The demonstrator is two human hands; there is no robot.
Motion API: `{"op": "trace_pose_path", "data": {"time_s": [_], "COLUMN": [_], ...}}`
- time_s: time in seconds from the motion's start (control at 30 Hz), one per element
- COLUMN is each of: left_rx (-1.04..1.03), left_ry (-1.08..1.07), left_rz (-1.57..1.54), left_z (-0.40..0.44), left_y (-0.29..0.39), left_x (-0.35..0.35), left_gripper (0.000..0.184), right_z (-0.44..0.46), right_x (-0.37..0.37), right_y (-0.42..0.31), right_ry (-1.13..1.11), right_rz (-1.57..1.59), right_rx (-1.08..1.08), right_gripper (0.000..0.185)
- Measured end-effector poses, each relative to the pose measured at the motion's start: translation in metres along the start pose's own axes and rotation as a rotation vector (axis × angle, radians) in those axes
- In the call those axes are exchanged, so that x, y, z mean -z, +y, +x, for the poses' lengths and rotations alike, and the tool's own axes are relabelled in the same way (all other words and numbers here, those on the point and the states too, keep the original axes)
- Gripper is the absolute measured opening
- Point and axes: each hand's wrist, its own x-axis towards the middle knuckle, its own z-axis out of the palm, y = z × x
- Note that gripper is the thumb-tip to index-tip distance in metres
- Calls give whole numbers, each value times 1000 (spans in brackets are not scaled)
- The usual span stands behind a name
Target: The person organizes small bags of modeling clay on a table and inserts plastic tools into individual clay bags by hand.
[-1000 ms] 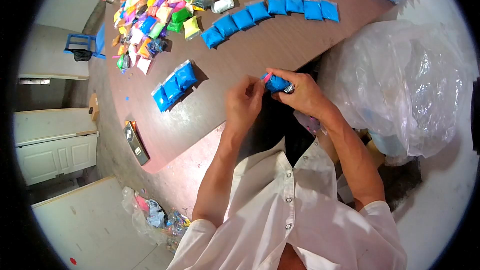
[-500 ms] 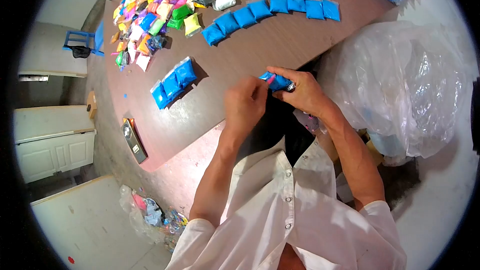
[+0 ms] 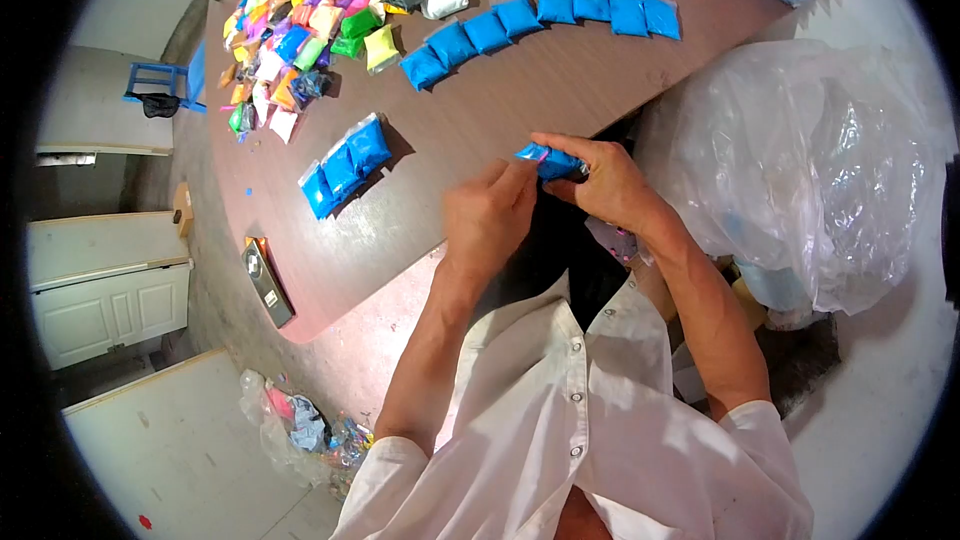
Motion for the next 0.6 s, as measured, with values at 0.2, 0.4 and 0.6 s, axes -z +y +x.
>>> {"op": "trace_pose_path", "data": {"time_s": [0.2,0.4,0.6], "left_rx": [-13,-22,-32], "left_ry": [13,67,22], "left_rz": [-63,-59,-62], "left_z": [-4,-1,-3], "left_y": [-1,0,4], "left_x": [-4,-5,-4], "left_gripper": [11,11,11], "right_z": [0,0,2], "right_x": [0,-1,-1], "right_y": [-2,0,2], "right_ry": [22,9,-1], "right_rz": [12,-4,1], "right_rx": [29,31,13], "right_gripper": [57,57,58]}}
